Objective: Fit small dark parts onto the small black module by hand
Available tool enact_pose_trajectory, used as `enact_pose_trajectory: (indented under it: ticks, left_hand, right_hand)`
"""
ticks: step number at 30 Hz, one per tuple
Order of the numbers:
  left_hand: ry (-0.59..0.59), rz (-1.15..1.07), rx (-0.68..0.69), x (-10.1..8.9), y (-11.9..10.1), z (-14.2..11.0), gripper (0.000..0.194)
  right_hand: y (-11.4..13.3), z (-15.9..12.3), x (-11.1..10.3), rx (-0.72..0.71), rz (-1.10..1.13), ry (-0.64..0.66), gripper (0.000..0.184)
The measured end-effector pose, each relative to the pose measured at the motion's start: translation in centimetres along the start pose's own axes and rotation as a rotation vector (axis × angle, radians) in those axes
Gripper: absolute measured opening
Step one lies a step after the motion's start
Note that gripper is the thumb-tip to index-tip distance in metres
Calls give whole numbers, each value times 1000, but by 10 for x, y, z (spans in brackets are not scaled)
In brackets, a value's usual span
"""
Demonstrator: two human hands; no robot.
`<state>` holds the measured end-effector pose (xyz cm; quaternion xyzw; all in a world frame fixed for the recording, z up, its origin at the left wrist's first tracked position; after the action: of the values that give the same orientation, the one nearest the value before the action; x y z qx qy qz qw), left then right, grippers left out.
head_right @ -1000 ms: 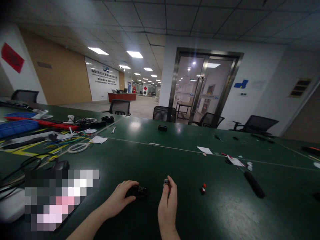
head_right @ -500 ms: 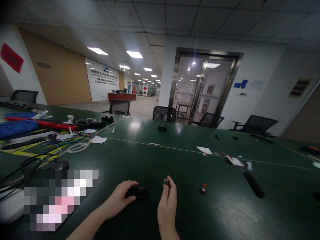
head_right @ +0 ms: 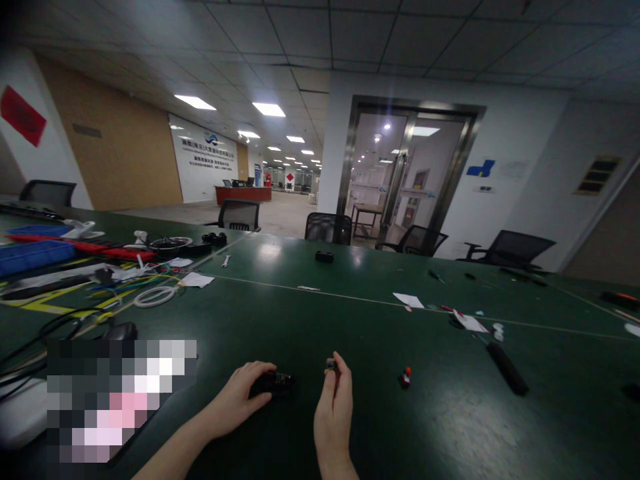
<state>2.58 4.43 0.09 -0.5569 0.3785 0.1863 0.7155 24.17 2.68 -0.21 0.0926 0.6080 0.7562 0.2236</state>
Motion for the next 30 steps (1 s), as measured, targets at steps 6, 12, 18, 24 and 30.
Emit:
enact_pose_trajectory:
  ticks: [6, 12, 18, 24, 30]
  left_hand:
    - [6, -26, -12, -2, -3, 0, 42]
    - [14, -25, -26, -2, -3, 0, 42]
    - [18, -29, -36, -1, -1, 1, 46]
    - [9, -23, -34, -2, -3, 1, 44]
    - [10, -19, -34, -2, -3, 1, 44]
  right_hand:
    - [1, 0, 0, 19, -16, 9, 46]
    - [4, 0, 0, 22, 7, 8, 47]
    - [4, 0, 2, -5, 19, 23, 46]
    - [0, 0, 7, 7, -21, 93, 46]
    - [5, -3, 10, -31, -79, 156, 42]
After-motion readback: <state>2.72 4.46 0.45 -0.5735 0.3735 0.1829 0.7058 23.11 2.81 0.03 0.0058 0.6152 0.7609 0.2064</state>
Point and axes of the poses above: each hand's wrist, its own z-axis towards the middle knuckle, its own x-axis out of the palm, y = z × x, the point moved 5 cm from there along z, towards the middle knuckle
